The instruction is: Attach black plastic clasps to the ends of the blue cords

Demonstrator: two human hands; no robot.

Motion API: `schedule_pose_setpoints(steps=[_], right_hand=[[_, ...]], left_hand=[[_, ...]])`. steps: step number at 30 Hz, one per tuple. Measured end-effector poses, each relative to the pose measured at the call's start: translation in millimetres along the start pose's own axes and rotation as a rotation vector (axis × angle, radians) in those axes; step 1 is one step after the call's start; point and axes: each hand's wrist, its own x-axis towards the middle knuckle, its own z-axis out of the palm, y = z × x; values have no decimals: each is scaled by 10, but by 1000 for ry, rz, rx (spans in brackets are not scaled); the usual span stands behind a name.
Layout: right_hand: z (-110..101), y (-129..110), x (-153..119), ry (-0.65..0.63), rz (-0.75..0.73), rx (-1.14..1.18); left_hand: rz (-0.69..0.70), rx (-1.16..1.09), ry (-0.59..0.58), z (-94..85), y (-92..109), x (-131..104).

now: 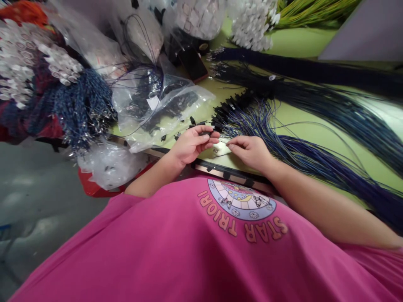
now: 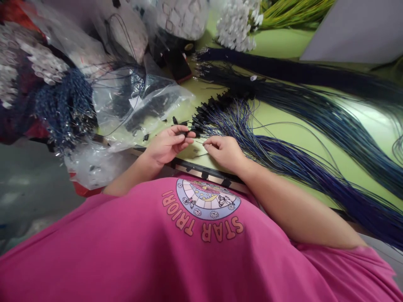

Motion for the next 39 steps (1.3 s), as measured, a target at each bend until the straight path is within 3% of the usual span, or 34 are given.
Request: schedule_pose_setpoints(steps=[6, 11, 15, 27, 29, 35, 39], right_hand=[[-8, -20, -16, 88, -47, -70], [-22, -59, -23, 102, -49, -83], [-21, -65, -29, 99, -53, -91], [4, -38, -35, 89, -79, -117], [6, -39, -39, 92, -83, -122], [7, -23, -52, 76, -125, -198], [26, -7, -60, 29, -186, -342]], left_hand=[[104, 231, -116, -56, -107, 46], [150, 187, -76, -83, -86, 55], [127, 145, -139, -84, -36, 22], [306, 176, -181, -207, -6, 83], [339, 278, -177, -212, -18, 97], [446, 981, -123, -180, -125, 114], [367, 1050, -118, -178, -205, 114]])
